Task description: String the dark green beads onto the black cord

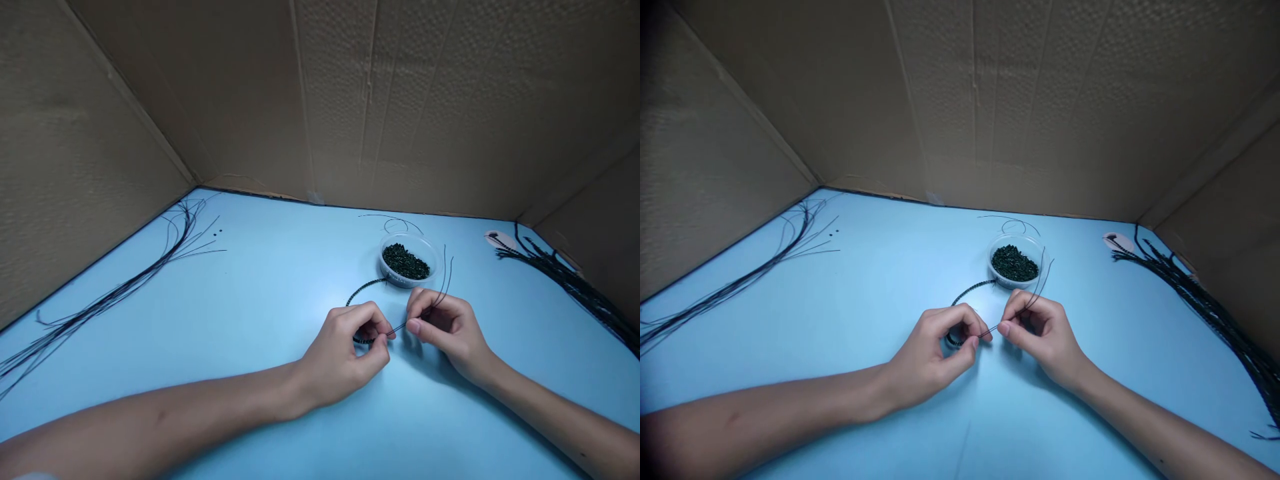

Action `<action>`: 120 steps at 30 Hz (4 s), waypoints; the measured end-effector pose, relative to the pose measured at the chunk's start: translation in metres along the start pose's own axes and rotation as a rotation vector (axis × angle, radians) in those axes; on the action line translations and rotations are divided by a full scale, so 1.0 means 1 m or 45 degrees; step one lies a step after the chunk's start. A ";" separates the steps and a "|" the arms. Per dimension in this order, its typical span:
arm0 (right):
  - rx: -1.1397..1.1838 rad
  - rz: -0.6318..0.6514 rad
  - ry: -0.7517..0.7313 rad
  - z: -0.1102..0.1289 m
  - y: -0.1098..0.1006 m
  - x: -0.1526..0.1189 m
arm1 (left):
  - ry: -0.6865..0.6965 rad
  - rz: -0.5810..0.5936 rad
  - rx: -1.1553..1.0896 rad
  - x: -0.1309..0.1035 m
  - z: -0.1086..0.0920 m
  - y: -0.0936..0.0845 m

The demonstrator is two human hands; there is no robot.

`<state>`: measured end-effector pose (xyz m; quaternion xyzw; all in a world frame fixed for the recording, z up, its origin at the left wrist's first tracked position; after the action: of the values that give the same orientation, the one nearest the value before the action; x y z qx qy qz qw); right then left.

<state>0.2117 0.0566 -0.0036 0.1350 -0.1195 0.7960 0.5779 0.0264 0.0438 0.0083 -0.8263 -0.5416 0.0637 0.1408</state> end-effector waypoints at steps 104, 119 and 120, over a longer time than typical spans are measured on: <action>-1.258 -0.005 -0.277 0.048 -0.059 0.061 | 0.212 0.002 0.039 -0.004 -0.006 -0.001; -2.093 0.787 0.147 0.008 -0.044 0.122 | 0.294 -0.036 0.066 -0.008 -0.007 0.000; -2.093 0.797 0.146 0.010 -0.046 0.123 | 0.301 -0.039 0.067 -0.008 -0.007 0.001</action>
<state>0.2200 0.1769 0.0506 -0.4026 -0.6568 0.5854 0.2526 0.0255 0.0353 0.0145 -0.8157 -0.5320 -0.0219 0.2263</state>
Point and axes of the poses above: each hand's wrist, its own x-axis towards the middle knuckle, its own y-axis out of the palm, z = x × y, the point moved 5 cm from there along x, towards the middle knuckle, and after that the axes turned 10 degrees about -y, right-handed, at the moved point
